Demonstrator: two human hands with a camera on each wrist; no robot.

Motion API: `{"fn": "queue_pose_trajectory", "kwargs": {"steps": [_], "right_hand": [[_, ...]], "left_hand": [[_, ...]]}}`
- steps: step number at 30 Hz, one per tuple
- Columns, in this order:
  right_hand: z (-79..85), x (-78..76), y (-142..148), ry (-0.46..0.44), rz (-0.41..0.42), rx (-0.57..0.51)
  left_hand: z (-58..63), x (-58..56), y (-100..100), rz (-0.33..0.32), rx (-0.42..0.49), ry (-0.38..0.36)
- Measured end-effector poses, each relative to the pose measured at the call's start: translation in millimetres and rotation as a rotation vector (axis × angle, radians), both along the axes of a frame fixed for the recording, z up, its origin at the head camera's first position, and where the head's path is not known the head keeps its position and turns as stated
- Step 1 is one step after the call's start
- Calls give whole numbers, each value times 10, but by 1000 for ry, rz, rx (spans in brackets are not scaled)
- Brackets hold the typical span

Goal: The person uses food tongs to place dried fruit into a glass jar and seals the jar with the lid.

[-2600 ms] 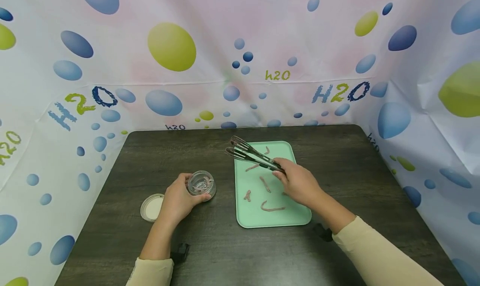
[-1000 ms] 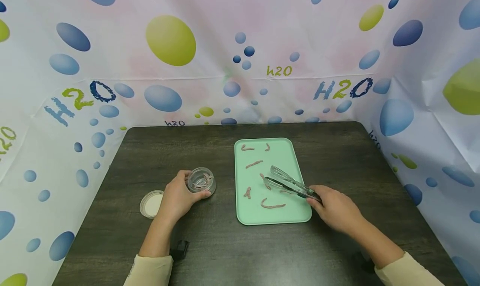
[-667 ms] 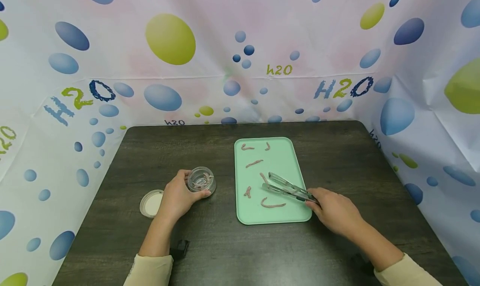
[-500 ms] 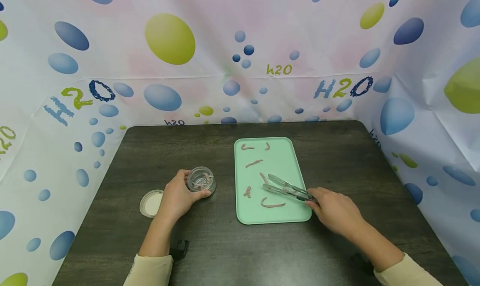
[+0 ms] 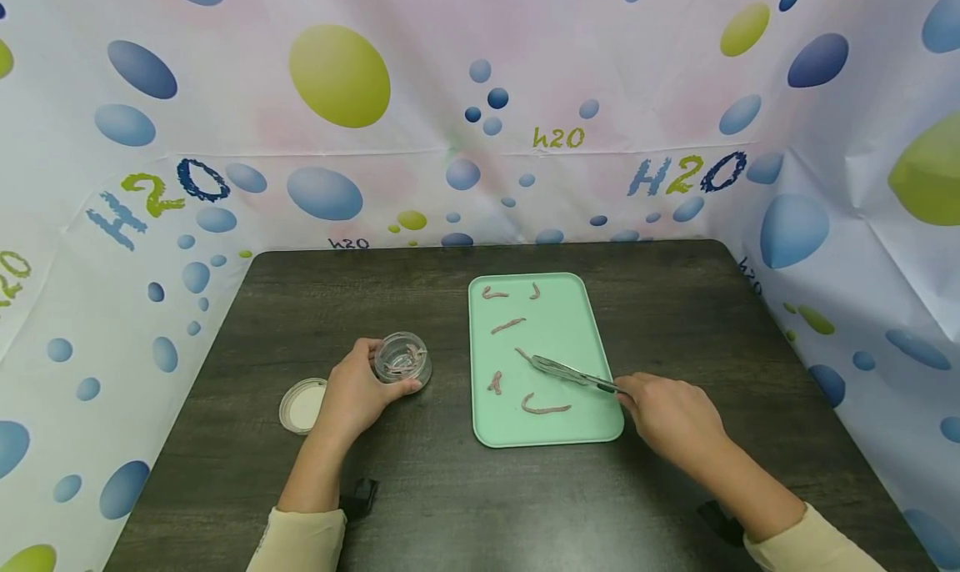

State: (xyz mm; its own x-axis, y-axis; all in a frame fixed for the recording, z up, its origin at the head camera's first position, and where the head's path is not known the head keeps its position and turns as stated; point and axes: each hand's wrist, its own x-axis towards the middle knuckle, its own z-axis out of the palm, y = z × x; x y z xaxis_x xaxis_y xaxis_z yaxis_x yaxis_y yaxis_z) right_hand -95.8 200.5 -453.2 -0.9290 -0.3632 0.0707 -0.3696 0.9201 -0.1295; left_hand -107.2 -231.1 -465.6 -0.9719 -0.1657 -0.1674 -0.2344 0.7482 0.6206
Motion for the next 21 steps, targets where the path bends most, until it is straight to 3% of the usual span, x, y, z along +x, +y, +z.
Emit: {"fn": "queue_pose_trajectory", "kwargs": {"steps": [21], "right_hand": [[-34, -47, 39, 45, -12, -45]], "left_hand": [[-8, 4, 0, -3, -7, 1]]}}
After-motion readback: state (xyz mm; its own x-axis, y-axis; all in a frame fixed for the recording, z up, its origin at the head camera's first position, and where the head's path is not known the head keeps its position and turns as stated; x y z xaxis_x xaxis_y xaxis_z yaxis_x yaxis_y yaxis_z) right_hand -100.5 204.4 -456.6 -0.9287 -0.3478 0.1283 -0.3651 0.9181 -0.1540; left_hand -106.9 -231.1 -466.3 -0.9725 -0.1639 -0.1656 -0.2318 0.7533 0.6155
